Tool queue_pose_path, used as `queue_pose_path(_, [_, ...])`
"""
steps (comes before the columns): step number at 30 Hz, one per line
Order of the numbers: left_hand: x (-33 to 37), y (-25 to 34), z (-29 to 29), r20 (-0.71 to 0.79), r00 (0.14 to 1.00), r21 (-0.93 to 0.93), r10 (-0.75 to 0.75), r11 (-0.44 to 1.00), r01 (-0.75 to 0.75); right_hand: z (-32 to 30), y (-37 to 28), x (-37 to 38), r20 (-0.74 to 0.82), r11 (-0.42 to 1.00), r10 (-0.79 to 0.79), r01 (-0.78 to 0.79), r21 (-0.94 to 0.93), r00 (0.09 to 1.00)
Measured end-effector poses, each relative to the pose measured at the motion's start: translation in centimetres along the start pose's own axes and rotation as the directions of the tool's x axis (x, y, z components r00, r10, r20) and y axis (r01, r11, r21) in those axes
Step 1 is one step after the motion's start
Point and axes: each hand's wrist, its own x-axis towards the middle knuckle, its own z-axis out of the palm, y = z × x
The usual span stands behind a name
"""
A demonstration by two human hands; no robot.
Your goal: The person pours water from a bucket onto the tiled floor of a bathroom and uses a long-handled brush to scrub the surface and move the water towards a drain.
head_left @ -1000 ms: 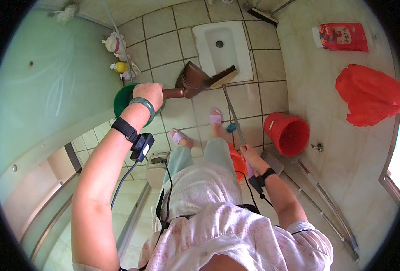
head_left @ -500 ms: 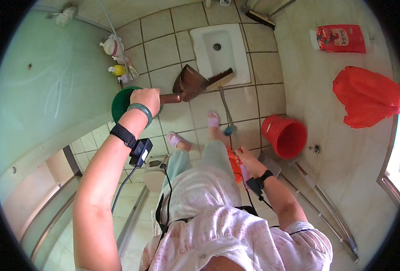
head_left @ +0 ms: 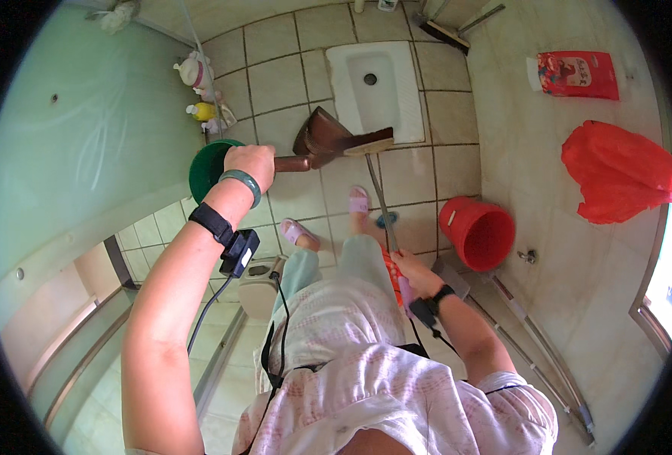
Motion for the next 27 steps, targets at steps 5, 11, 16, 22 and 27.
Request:
queue_pose_path(5, [0.1,0.4,0.0,-0.056,0.998,-0.008,0.029,1.000,-0.029,-2.7,-3.5,5.6,-0.052,0.923,-0.237,0.208,-0.325,0.970])
queue_pose_path(11, [-0.4,-0.4,0.5,-0.028,1.000,-0.007,0.009,1.000,-0.010,-4.2,-0.5,0.2,-0.054,0.945,-0.111,0.089,-0.314,0.992])
queue_pose_path(16, [-0.7,0.2,-0.2,-0.002,1.000,0.008,0.015,1.000,-0.015,-3.1,-0.5,2.7,-0.054,0.958,-0.023,0.006,-0.286,0.998])
queue_pose_path(22, [-2.8,-1.2,2.0,-0.066,0.998,-0.066,0.022,0.998,-0.026,-3.9,-8.4,6.7,-0.029,0.912,-0.245,0.220,-0.347,0.969])
queue_pose_path(27, [-7.4,-3.5,4.7,0.017,0.999,-0.215,0.041,0.976,-0.036,-5.0,-9.1,3.0,-0.015,0.979,-0.192,0.191,-0.071,0.981])
